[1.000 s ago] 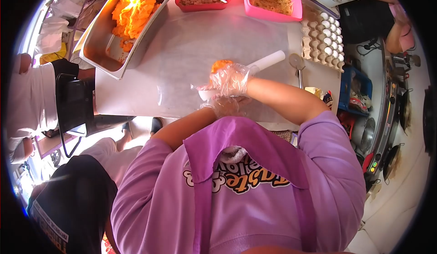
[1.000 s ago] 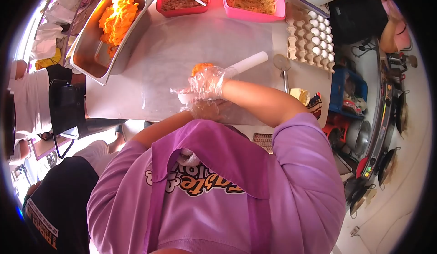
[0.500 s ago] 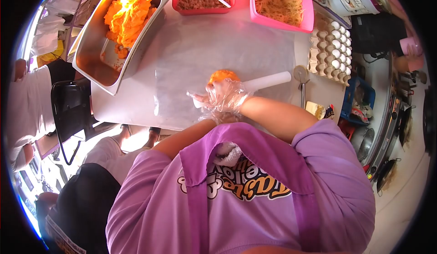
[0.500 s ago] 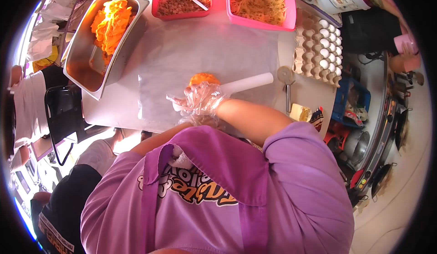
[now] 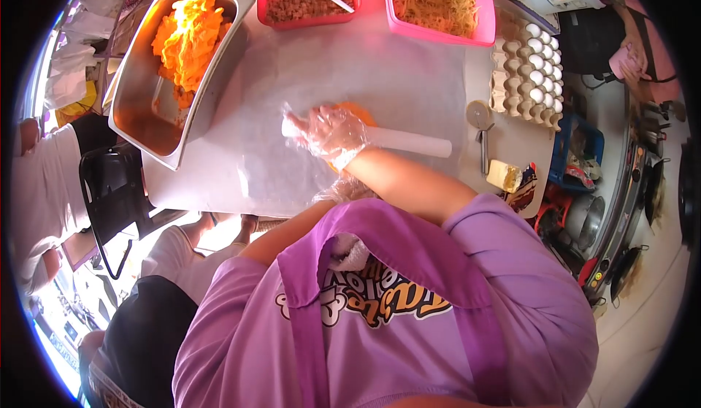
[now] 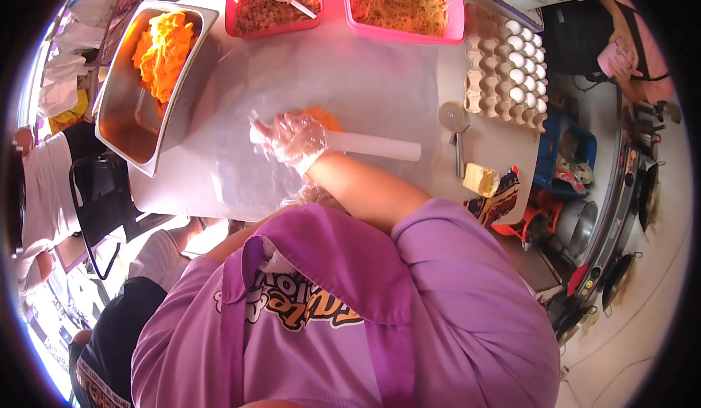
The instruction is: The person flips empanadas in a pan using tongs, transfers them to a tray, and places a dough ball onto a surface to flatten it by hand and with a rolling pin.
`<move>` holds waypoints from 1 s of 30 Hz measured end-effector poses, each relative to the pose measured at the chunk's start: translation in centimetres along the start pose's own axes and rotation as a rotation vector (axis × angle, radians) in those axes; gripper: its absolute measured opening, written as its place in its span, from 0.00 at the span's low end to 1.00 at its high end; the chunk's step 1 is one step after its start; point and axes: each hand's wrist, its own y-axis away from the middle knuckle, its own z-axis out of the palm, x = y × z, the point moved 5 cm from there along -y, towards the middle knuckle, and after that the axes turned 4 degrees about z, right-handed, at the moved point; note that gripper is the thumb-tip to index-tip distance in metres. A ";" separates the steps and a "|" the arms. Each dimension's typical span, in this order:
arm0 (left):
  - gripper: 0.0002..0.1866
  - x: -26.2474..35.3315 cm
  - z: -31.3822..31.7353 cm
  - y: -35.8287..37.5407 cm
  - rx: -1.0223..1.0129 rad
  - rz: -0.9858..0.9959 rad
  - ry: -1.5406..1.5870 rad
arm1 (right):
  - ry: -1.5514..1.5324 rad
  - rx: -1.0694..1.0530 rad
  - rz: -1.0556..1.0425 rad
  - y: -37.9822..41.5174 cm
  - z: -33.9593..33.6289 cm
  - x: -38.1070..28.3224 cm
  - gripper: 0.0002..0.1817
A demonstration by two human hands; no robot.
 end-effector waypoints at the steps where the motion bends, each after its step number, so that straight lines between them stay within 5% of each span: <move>1: 0.34 0.5 0.1 -0.4 -0.002 0.003 0.001 | -0.031 -0.053 0.039 -0.6 0.3 0.3 0.30; 5: 0.33 0.7 0.5 0.3 -0.031 0.011 -0.008 | -0.114 0.080 0.182 -3.5 -0.2 1.6 0.27; 8: 0.33 0.9 0.7 0.5 -0.053 0.033 -0.023 | -0.330 -0.070 0.306 -3.6 -2.2 2.6 0.25; 11: 0.33 2.1 0.7 -0.6 -0.043 0.056 -0.065 | 0.016 -0.059 0.046 -0.9 -1.0 1.0 0.23; 13: 0.33 2.3 0.4 0.6 -0.048 0.075 -0.080 | 0.081 -0.316 -0.009 1.5 1.5 1.2 0.23; 15: 0.29 3.3 -3.5 2.7 0.315 0.003 -0.104 | 0.033 -0.412 0.090 3.0 -0.5 1.6 0.23; 16: 0.29 3.2 -4.3 3.2 0.317 0.013 -0.108 | -0.023 -0.508 0.179 3.3 -1.1 1.8 0.22; 18: 0.28 2.4 -6.1 4.0 0.355 0.066 0.514 | -0.029 -0.536 0.242 2.6 -0.6 2.0 0.24; 19: 0.28 2.5 -7.1 4.4 0.349 0.073 0.520 | -0.043 -0.576 0.291 2.8 0.0 2.2 0.26; 21: 0.29 1.1 -6.8 5.7 -0.184 -0.315 0.502 | 0.017 -0.553 0.153 2.9 -1.1 1.7 0.29; 23: 0.28 -2.4 -1.3 7.4 0.191 -0.173 0.189 | 0.080 -0.475 -0.011 3.0 -1.6 0.8 0.32; 26: 0.28 -2.6 -3.3 12.7 0.221 -0.327 -0.175 | 0.133 -0.518 0.016 3.0 -1.8 0.7 0.28; 30: 0.31 -4.4 -2.5 12.5 -0.154 -0.493 -0.054 | 0.122 -0.571 -0.049 2.7 -2.9 0.2 0.27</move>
